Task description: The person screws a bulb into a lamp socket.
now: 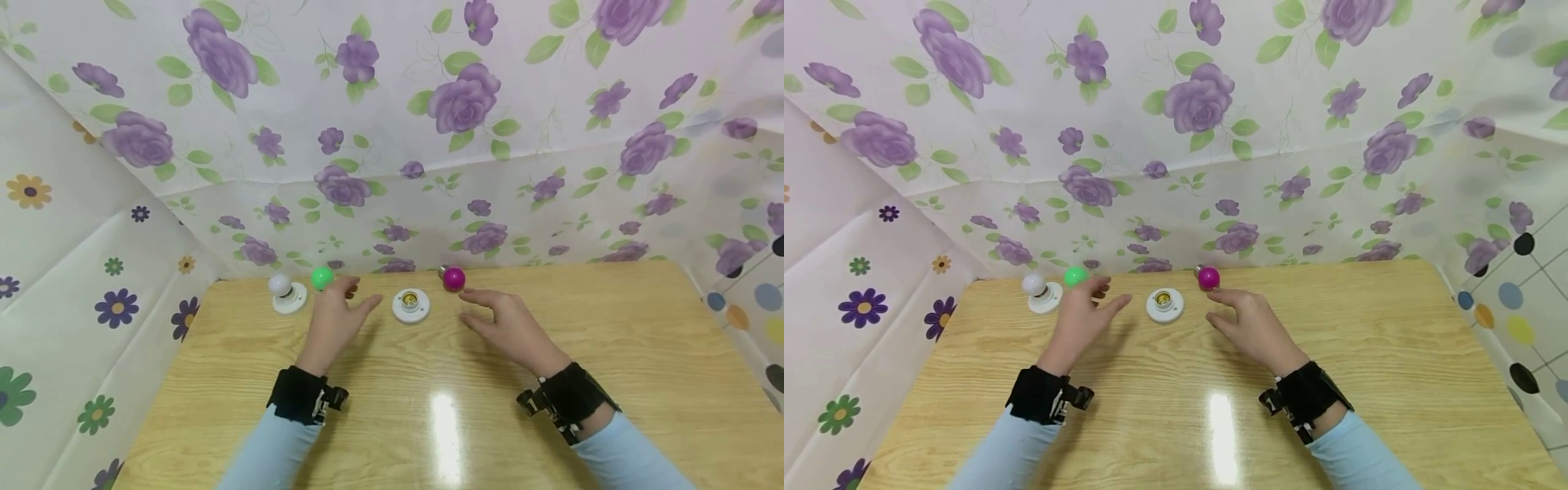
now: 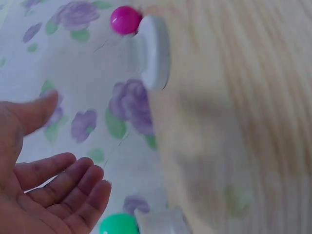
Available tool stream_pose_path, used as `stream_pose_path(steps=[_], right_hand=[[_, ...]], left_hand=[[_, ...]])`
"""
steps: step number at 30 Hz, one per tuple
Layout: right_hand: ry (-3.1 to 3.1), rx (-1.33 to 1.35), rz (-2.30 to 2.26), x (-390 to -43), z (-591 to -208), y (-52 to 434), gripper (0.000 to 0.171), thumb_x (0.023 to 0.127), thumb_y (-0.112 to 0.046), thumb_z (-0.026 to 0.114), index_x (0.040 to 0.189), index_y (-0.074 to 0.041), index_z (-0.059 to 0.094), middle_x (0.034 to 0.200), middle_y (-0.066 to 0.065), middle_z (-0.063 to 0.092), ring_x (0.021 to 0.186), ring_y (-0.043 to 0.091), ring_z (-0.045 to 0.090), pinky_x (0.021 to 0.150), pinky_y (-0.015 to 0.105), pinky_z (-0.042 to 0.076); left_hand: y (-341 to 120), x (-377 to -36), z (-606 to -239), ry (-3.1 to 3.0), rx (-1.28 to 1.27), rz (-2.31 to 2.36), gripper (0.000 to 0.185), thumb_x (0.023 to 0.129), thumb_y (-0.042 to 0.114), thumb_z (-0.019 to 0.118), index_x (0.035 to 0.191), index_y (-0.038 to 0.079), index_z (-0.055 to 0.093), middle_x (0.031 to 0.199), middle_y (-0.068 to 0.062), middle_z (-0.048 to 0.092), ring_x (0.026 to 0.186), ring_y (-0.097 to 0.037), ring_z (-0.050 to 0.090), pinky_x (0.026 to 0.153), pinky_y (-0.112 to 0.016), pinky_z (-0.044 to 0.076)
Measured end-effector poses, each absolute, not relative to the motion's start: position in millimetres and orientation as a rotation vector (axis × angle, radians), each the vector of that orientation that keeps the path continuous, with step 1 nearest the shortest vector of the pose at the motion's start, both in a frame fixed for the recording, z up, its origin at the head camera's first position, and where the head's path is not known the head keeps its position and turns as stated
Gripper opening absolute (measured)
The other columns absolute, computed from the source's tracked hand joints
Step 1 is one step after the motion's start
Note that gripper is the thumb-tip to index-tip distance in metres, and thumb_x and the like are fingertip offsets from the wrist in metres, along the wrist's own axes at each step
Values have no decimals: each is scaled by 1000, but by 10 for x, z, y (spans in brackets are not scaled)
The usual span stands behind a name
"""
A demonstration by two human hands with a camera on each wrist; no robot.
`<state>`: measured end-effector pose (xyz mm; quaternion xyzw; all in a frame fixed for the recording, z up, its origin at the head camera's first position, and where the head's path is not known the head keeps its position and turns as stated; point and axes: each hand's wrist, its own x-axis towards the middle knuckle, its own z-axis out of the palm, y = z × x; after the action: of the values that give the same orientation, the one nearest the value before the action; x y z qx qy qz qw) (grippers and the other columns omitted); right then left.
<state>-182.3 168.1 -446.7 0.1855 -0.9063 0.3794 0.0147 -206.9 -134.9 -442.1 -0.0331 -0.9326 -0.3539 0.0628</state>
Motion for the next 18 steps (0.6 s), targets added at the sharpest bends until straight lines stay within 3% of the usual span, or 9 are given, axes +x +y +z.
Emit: stream_pose_path(steps=[8, 18], right_hand=[[-2830, 561, 1173, -1821, -4486, 1687, 39, 88, -31, 66, 124, -17, 61, 133, 7, 56, 124, 24, 52, 103, 44, 43], [-2840, 569, 1161, -1833, -4505, 1696, 41, 88, -33, 65, 126, -19, 60, 133, 6, 56, 125, 24, 52, 102, 44, 44]], left_hand=[[-1085, -2152, -4600, -3039, -139, -830, 101, 62, 63, 76, 137, 3, 44, 130, -18, 50, 120, -32, 49, 100, -45, 46], [-914, -2258, -4697, -3117, -238, -737, 101, 57, 52, 85, 136, 3, 45, 131, -16, 48, 118, -30, 48, 102, -44, 44]])
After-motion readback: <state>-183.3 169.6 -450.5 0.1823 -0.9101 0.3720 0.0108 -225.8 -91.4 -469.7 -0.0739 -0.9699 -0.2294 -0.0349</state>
